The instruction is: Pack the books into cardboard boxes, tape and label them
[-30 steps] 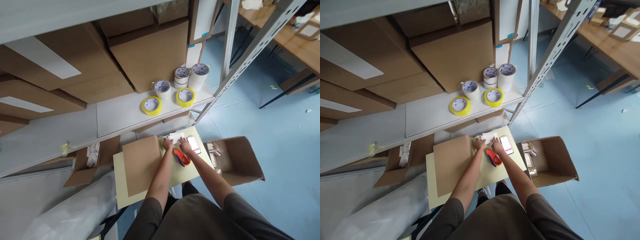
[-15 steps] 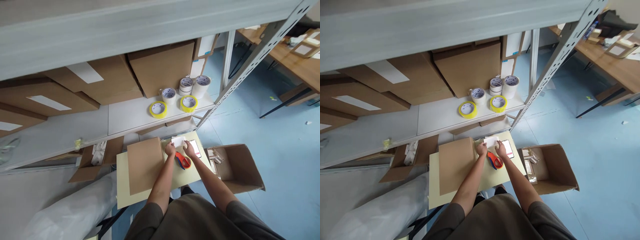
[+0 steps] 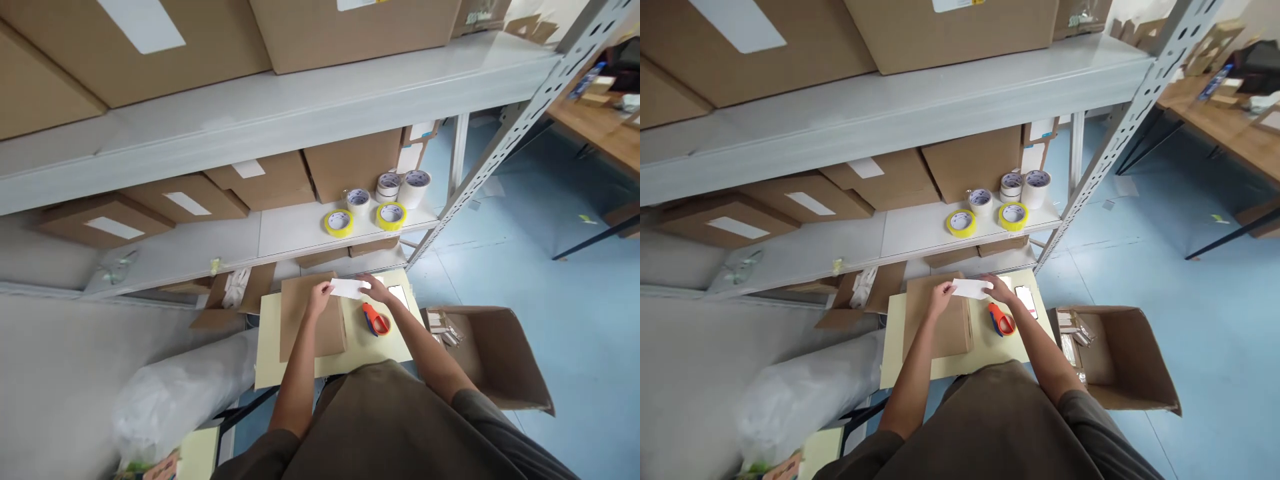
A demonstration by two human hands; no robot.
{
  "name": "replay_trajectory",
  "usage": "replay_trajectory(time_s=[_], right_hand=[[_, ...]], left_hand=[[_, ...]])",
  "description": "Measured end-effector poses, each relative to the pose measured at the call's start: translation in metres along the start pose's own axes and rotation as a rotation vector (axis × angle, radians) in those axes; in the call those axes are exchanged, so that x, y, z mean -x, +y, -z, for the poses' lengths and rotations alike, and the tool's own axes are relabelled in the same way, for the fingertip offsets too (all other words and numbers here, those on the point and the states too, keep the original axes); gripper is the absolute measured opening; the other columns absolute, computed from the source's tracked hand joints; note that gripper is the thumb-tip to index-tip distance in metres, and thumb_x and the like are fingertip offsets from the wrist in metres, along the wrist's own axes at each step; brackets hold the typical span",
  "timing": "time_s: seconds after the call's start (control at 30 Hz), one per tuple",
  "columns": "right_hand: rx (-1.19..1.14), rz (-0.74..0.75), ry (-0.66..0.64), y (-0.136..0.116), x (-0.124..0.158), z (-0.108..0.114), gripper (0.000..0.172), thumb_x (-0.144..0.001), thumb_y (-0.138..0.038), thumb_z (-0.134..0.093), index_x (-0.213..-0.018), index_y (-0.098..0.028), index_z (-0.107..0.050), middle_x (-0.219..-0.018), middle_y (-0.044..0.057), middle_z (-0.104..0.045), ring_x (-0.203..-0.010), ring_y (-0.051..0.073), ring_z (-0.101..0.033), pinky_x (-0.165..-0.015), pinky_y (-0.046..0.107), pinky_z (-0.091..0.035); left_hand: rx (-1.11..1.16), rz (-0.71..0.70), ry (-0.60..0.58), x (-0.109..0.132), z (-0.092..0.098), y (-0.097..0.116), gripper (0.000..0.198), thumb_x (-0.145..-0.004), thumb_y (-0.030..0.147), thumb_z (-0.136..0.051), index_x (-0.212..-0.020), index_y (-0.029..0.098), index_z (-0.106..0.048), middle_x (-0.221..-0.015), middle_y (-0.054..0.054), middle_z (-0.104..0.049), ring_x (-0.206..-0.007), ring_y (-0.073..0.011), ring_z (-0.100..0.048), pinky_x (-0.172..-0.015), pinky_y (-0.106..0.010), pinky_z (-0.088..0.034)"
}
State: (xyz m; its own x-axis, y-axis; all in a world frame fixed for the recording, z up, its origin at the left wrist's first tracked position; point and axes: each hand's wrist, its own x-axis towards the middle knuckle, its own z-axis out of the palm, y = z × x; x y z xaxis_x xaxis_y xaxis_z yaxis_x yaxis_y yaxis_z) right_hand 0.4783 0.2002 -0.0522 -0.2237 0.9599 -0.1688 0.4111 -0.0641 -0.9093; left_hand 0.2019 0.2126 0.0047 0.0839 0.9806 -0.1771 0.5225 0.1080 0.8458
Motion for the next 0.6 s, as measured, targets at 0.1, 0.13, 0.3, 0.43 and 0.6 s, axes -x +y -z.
replay_trajectory(time_s=[0.1, 0.13, 0.3, 0.43, 0.6], right_hand=[[-0.026, 0.030, -0.142, -0.021, -0.019, -0.004, 0.029, -0.083, -0.050, -0.074, -0.095, -0.025, -0.082, -0.106, 0.007, -0.081, -0.099, 0.029, -0.072, -0.095, 0.041, -0.056], [-0.060, 0.021, -0.174, -0.025, -0.024, -0.006, 0.034, -0.082, -0.056, -0.075, -0.087, -0.023, -0.081, -0.095, 0.006, -0.081, -0.088, 0.027, -0.070, -0.087, 0.039, -0.057], [-0.234, -0.019, -0.223, -0.028, -0.030, -0.007, 0.047, -0.075, -0.067, -0.076, -0.078, -0.020, -0.076, -0.073, 0.002, -0.073, -0.067, 0.019, -0.061, -0.066, 0.032, -0.050], [-0.267, -0.060, -0.097, -0.014, -0.023, 0.010, 0.049, -0.074, -0.068, -0.077, -0.080, -0.020, -0.077, -0.080, 0.005, -0.078, -0.074, 0.024, -0.067, -0.072, 0.036, -0.054], [-0.149, -0.082, 0.038, -0.001, -0.006, 0.022, 0.048, -0.078, -0.060, -0.079, -0.107, -0.022, -0.084, -0.122, 0.013, -0.080, -0.119, 0.036, -0.070, -0.108, 0.051, -0.052]], left_hand=[[-0.011, 0.014, 0.065, 0.008, 0.030, 0.003, 0.028, -0.087, 0.044, -0.065, -0.080, 0.020, -0.076, -0.074, 0.000, -0.070, -0.074, -0.0189, -0.062, -0.071, -0.027, -0.046], [-0.015, 0.019, 0.082, 0.010, 0.036, 0.004, 0.027, -0.087, 0.044, -0.065, -0.080, 0.019, -0.076, -0.074, 0.000, -0.070, -0.074, -0.0187, -0.062, -0.070, -0.027, -0.046], [0.010, 0.079, 0.237, 0.025, 0.054, -0.008, 0.030, -0.087, 0.047, -0.066, -0.076, 0.020, -0.074, -0.068, 0.001, -0.064, -0.070, -0.0171, -0.059, -0.067, -0.026, -0.045], [0.106, 0.141, 0.424, 0.035, 0.072, -0.027, 0.035, -0.086, 0.054, -0.068, -0.076, 0.020, -0.072, -0.067, 0.002, -0.062, -0.071, -0.0172, -0.059, -0.067, -0.026, -0.046], [0.251, 0.114, 0.339, 0.034, 0.063, -0.037, 0.040, -0.080, 0.058, -0.076, -0.079, 0.018, -0.076, -0.076, -0.001, -0.070, -0.078, -0.0189, -0.063, -0.072, -0.027, -0.049]])
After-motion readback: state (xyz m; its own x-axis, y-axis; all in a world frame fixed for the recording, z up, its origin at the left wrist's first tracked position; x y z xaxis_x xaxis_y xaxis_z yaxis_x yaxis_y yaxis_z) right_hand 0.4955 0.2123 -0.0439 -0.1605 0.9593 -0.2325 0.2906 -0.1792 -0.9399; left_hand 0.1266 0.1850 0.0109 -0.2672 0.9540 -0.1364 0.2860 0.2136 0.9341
